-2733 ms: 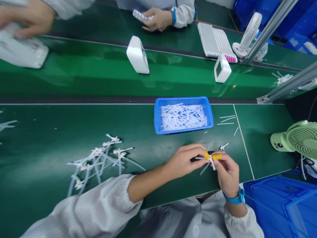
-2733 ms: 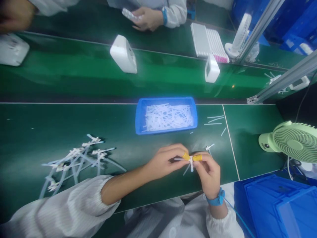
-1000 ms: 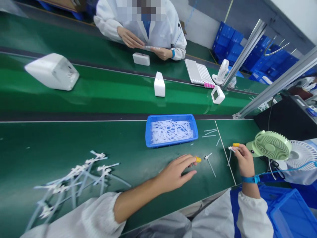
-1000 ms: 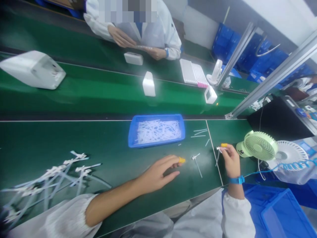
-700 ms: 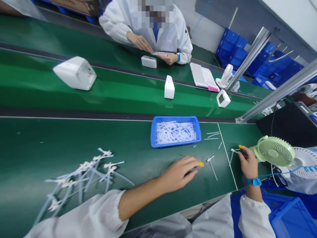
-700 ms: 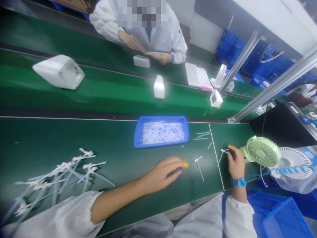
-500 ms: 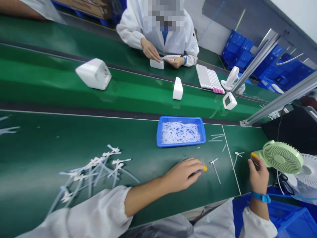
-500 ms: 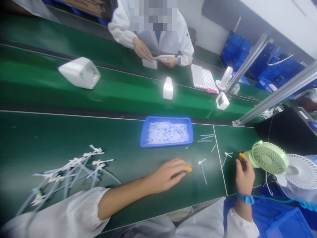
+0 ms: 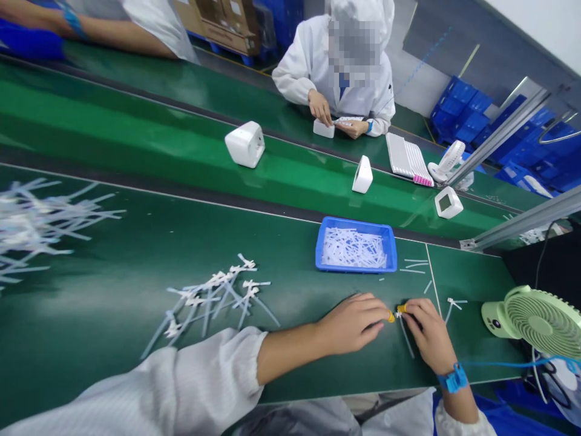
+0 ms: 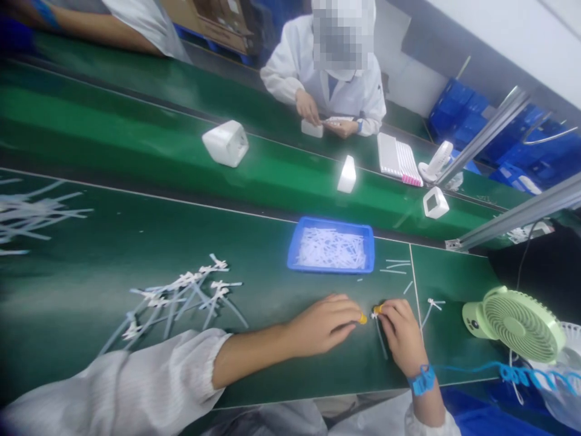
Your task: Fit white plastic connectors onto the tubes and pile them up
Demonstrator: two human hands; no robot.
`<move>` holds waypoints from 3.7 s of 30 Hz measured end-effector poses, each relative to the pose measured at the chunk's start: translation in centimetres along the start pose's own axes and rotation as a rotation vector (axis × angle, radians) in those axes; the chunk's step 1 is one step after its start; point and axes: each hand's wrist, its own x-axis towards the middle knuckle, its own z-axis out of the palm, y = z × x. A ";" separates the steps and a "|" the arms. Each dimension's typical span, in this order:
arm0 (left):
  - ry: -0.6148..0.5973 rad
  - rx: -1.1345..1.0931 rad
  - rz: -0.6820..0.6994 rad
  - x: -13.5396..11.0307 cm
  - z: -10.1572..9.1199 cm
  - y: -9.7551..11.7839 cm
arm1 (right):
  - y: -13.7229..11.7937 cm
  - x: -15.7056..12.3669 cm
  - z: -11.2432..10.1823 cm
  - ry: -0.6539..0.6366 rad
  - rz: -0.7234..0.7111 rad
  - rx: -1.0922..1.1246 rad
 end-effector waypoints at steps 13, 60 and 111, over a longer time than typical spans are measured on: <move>-0.071 0.301 -0.121 -0.1 0.2 -0.1 | -6.0 7.7 -1.9 -0.019 -0.082 0.040; -0.209 0.051 -0.266 0.3 -0.9 0.6 | -4.6 -2.1 3.3 0.053 0.310 0.252; -0.128 -0.063 -0.265 0.0 -0.7 -0.2 | -5.4 -0.9 2.3 -0.075 0.154 -0.039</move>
